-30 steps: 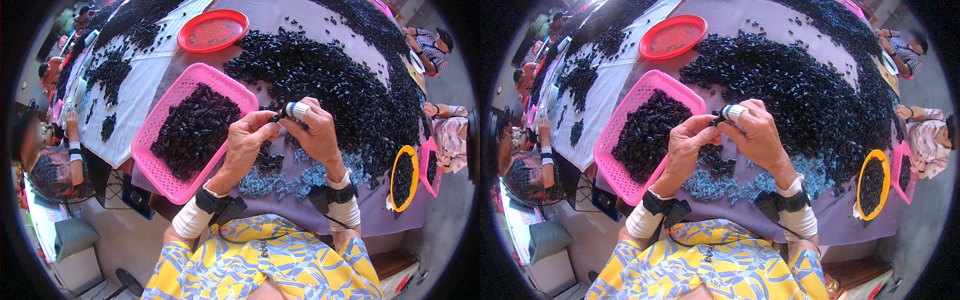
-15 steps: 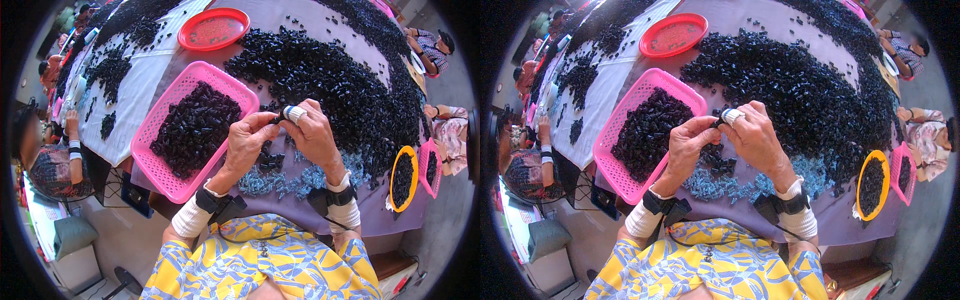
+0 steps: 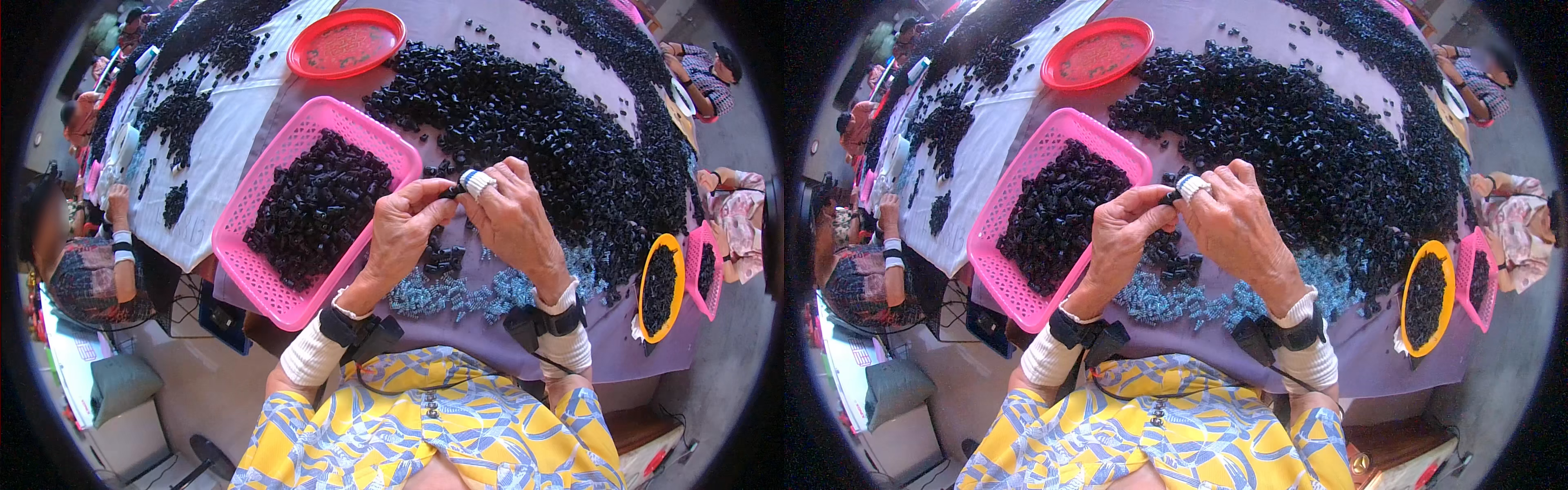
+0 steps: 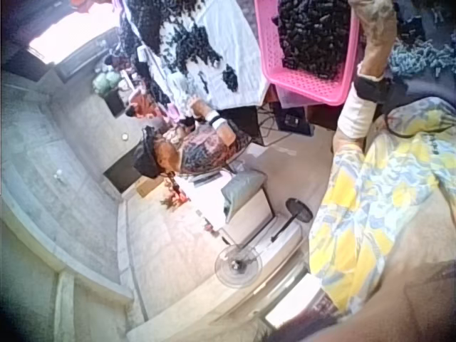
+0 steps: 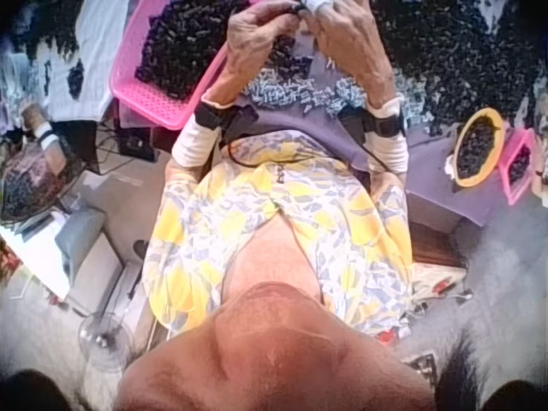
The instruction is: Assembling small black plastic shoe components by hand at a sorting table.
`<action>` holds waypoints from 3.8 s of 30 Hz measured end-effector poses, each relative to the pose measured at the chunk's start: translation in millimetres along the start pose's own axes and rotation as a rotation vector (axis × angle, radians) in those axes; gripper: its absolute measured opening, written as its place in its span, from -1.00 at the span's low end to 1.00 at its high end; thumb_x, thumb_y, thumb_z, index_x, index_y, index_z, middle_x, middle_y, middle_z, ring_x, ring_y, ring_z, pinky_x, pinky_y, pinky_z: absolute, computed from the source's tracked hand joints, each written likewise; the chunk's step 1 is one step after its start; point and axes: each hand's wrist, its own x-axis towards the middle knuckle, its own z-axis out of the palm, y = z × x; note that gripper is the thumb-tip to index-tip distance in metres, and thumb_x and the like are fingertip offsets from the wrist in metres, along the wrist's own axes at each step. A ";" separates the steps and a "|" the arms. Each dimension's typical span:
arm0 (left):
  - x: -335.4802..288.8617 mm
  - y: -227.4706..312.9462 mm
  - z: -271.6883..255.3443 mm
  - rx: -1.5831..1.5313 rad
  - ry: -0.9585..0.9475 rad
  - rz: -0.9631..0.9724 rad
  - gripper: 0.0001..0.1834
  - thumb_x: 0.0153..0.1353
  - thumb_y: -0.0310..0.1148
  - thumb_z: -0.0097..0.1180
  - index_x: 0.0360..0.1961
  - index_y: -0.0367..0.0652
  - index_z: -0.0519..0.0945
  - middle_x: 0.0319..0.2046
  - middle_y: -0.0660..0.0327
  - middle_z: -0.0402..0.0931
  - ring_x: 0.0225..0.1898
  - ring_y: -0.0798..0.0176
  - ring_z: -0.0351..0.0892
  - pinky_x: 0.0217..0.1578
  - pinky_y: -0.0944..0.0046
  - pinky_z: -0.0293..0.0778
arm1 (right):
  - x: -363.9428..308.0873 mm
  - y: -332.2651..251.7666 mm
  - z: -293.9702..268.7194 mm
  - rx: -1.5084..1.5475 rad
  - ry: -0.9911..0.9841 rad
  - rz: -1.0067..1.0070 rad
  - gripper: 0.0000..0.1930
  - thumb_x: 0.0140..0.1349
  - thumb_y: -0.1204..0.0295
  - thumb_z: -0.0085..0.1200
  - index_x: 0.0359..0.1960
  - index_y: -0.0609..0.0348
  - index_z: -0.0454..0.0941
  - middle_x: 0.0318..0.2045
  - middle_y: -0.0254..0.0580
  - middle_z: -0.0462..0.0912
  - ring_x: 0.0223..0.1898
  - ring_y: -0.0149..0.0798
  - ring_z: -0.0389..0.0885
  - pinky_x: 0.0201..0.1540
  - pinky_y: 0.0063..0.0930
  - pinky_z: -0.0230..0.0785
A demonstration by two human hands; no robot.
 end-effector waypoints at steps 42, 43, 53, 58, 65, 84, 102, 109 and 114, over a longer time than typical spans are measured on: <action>-1.0 -8.4 -6.4 0.243 0.027 0.121 -0.74 0.07 -0.66 0.09 -0.18 -0.29 0.61 -0.34 0.29 0.55 -0.35 0.49 0.50 -0.27 0.49 0.46 | -9.4 4.4 21.5 0.028 0.026 -0.060 -0.91 0.02 0.53 0.00 -0.59 0.17 0.37 -0.64 -0.18 0.41 -0.49 -0.17 0.44 -0.15 -0.24 0.22; -1.1 -8.1 -6.2 0.252 0.031 0.140 -0.74 0.06 -0.67 0.08 -0.18 -0.30 0.61 -0.34 0.29 0.54 -0.35 0.49 0.50 -0.27 0.49 0.46 | -9.9 4.4 22.2 0.027 0.025 -0.058 -0.91 0.02 0.53 0.00 -0.59 0.17 0.37 -0.64 -0.18 0.41 -0.49 -0.17 0.44 -0.15 -0.24 0.22; 4.5 -5.0 -7.7 0.310 0.025 0.147 -0.75 0.06 -0.68 0.08 -0.19 -0.30 0.61 -0.34 0.29 0.54 -0.36 0.48 0.50 -0.29 0.49 0.46 | -4.2 8.1 16.6 0.121 -0.006 -0.030 -0.89 0.06 0.50 0.01 -0.59 0.18 0.39 -0.62 -0.15 0.44 -0.47 -0.11 0.47 -0.18 -0.22 0.23; 6.2 2.3 -2.9 0.286 0.050 0.152 -0.78 0.02 -0.61 0.16 -0.25 -0.30 0.62 -0.41 0.19 0.57 -0.38 0.41 0.52 -0.33 0.45 0.42 | 2.2 8.5 4.0 0.170 -0.088 0.025 -0.85 0.12 0.46 0.01 -0.58 0.18 0.41 -0.62 -0.16 0.46 -0.47 -0.11 0.48 -0.21 -0.23 0.23; 6.5 4.5 -5.2 0.184 0.009 0.008 -0.77 0.06 -0.59 0.14 -0.20 -0.32 0.61 -0.39 0.26 0.58 -0.38 0.48 0.51 -0.34 0.49 0.43 | 3.4 13.1 6.3 0.179 -0.070 0.025 -0.84 0.14 0.45 0.03 -0.56 0.18 0.41 -0.60 -0.13 0.47 -0.46 -0.09 0.49 -0.21 -0.22 0.22; 10.9 5.4 -9.4 -0.355 -0.062 -0.255 -0.79 0.22 -0.49 0.04 -0.12 -0.30 0.50 -0.32 0.12 0.58 -0.33 0.31 0.60 -0.25 0.30 0.56 | -1.0 17.9 8.0 0.345 0.106 -0.046 -0.88 0.00 0.56 0.11 -0.40 0.26 0.48 -0.51 -0.07 0.53 -0.41 -0.04 0.50 -0.17 -0.25 0.31; 7.7 -1.5 -3.6 -0.384 -0.023 -0.107 -0.76 0.15 -0.60 0.08 -0.13 -0.27 0.48 -0.28 0.13 0.57 -0.29 0.28 0.60 -0.22 0.28 0.57 | -1.2 6.7 10.2 0.187 0.105 0.010 -0.91 0.07 0.48 0.08 -0.47 0.24 0.46 -0.54 -0.12 0.52 -0.43 -0.08 0.50 -0.18 -0.23 0.29; 6.3 -2.9 -5.2 -0.454 -0.020 -0.175 -0.78 0.16 -0.58 0.08 -0.14 -0.28 0.49 -0.29 0.11 0.58 -0.29 0.28 0.60 -0.22 0.27 0.58 | -5.2 6.2 16.5 0.241 0.165 -0.008 -0.92 0.00 0.58 0.11 -0.48 0.23 0.45 -0.57 -0.13 0.49 -0.46 -0.08 0.48 -0.20 -0.25 0.29; 6.1 1.7 -3.7 -0.419 -0.031 -0.190 -0.77 0.15 -0.57 0.09 -0.13 -0.27 0.49 -0.30 0.13 0.58 -0.32 0.29 0.61 -0.24 0.29 0.57 | -7.3 6.8 10.6 0.384 0.215 0.104 -0.86 -0.04 0.53 0.19 -0.45 0.25 0.48 -0.55 -0.11 0.52 -0.47 -0.06 0.49 -0.20 -0.26 0.32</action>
